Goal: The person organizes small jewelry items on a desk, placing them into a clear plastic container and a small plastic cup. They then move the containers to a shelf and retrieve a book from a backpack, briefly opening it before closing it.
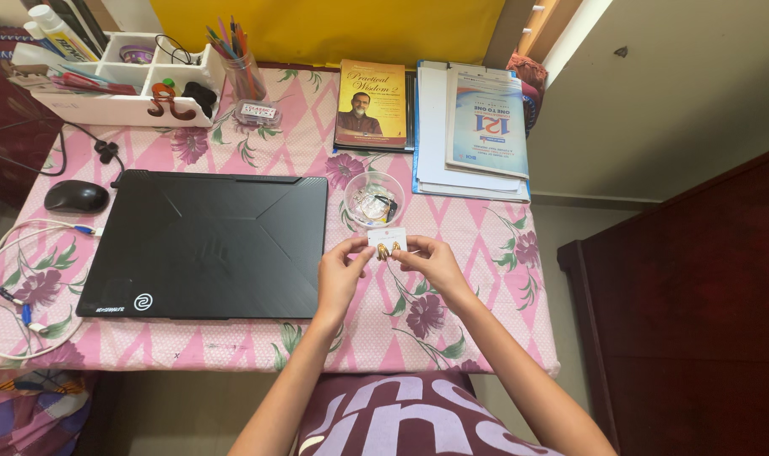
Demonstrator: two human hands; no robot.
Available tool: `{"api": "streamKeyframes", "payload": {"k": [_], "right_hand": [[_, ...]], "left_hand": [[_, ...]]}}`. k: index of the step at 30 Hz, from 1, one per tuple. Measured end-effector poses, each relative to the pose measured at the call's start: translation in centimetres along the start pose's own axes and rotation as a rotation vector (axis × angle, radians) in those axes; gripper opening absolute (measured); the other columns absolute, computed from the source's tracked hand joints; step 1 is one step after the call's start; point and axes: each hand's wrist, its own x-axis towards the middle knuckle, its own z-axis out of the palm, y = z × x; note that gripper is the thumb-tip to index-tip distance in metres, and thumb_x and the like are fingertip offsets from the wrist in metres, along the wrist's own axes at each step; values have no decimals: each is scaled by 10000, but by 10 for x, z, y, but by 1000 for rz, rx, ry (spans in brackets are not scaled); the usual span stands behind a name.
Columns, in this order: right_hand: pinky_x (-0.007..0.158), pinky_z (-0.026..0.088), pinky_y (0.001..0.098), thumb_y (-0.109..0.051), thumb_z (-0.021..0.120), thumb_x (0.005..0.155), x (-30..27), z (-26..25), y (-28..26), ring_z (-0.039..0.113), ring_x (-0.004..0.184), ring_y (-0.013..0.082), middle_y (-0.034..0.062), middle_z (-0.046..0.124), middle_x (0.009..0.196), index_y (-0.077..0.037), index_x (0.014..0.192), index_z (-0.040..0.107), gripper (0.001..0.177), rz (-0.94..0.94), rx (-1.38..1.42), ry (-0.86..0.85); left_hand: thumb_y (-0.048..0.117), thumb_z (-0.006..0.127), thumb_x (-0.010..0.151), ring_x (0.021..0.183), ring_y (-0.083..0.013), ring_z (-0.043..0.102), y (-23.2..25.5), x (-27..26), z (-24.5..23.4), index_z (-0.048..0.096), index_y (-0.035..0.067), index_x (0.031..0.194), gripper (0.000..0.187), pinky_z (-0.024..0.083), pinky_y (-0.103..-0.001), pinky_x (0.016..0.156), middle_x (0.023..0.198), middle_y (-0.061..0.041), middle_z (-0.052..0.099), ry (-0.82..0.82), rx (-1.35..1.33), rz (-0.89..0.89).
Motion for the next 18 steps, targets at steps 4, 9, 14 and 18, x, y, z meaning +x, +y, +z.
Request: {"api": "streamKeyframes", "payload": {"k": [4,9,14,18], "right_hand": [[778,567,261,-250,771,862,3,1,-1,679,799,94,44,782,969,-17,1245,730,450,-25,-42,-19],[673,529,269,-244,785,826,9,1,-6,650,742,89,14,725,920,-11,1225,733,465,-108,-185,64],[704,531,255,-277,762,878,19,-8,-9,627,747,73,10,714,881,-16,1163,731,388,-47,-31,40],[729,532,254,-291,714,935,24,-17,-9,606,726,69,2,696,855,2,1039,764,315,-22,5,27]], "left_hand": [[245,779,845,614,-76,587,-7,7,-7,764,3,1131,375,480,-244,567,875,-42,761,-6,-82,-66],[233,795,835,646,-77,557,-8,19,-10,784,-15,1099,362,480,-234,613,830,-23,742,-24,-140,-98],[228,811,833,632,-67,513,-12,34,-13,777,-3,1129,377,434,-228,604,793,1,699,-62,-204,-181],[225,819,838,621,-58,511,-14,45,-16,769,6,1147,382,413,-222,592,794,12,691,-87,-263,-275]]}}
